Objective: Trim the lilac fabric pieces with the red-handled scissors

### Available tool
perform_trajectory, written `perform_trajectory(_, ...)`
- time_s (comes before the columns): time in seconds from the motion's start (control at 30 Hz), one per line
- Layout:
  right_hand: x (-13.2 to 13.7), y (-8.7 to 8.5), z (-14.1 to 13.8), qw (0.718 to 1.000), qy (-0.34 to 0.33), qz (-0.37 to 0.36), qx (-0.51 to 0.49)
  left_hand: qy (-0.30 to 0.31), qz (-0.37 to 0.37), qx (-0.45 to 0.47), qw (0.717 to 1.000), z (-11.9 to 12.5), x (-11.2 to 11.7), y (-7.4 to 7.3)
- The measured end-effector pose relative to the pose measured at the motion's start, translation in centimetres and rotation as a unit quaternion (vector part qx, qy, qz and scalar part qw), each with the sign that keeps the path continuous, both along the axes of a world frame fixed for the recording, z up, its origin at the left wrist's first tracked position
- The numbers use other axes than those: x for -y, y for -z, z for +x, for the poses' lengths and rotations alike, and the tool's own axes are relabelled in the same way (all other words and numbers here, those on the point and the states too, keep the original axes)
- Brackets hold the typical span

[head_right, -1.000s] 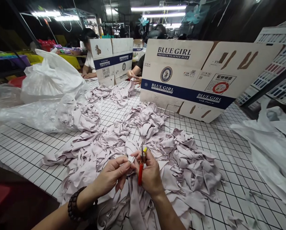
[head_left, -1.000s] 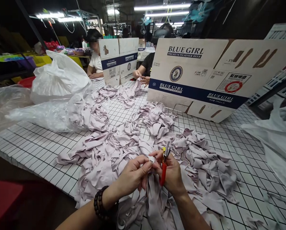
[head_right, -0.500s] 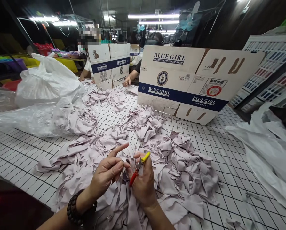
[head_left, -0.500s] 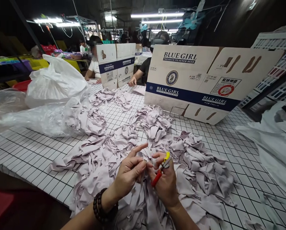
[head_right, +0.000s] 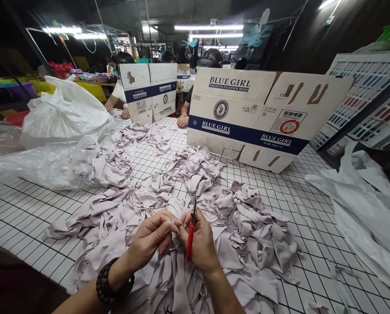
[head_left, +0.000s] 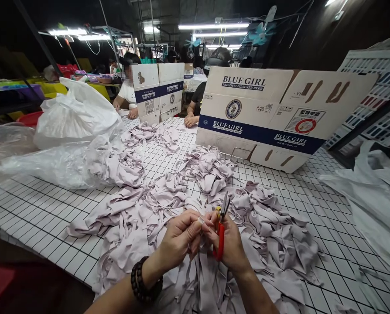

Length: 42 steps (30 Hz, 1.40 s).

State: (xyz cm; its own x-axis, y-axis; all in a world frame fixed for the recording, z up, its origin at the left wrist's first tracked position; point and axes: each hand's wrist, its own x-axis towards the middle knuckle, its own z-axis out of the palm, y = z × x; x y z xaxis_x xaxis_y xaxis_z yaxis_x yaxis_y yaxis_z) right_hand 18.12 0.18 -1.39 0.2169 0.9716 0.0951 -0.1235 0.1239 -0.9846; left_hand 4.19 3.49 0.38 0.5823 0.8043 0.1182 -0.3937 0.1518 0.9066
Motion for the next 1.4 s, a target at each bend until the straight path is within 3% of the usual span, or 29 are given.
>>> perform_trajectory(0.1, 1.2, -0.5, 1.9, 0.997, -0.034, -0.037, 0.056, 0.004, 0.022, -0.004, 1.000, 0.2, 0.0, 0.8)
perform_trajectory(0.17, 2.4, -1.6, 3.2, 0.984, -0.035, -0.076, 0.158, -0.001, 0.035, -0.022, 0.999, 0.2, 0.0, 1.1)
perform_trajectory(0.3, 4.7, -4.1, 4.7, 0.897, -0.034, -0.136, 0.419, 0.001, 0.073, -0.083, 0.994, -0.1, 0.0, 1.2)
perform_trajectory(0.37, 5.2, -4.8, 4.6, 0.860, -0.033, -0.137, 0.490, 0.011, 0.094, -0.115, 0.989, -0.2, 0.0, 1.2)
perform_trajectory(0.47, 5.3, -5.0, 4.1, 0.834, -0.029, -0.139, 0.533, 0.031, 0.133, -0.139, 0.981, -0.4, 0.0, 1.1)
perform_trajectory(0.67, 5.0, -5.1, 3.4, 0.816, -0.008, -0.120, 0.565, 0.048, 0.227, -0.177, 0.956, -0.9, -0.1, 0.5)
perform_trajectory(0.97, 4.9, -5.4, 3.4, 0.795, 0.000, -0.103, 0.598, 0.013, 0.316, -0.229, 0.920, -1.2, -0.3, 0.1)
perform_trajectory(1.4, 5.0, -5.9, 3.3, 0.792, 0.004, -0.087, 0.605, 0.047, 0.217, -0.203, 0.954, -1.3, -0.2, 0.0)
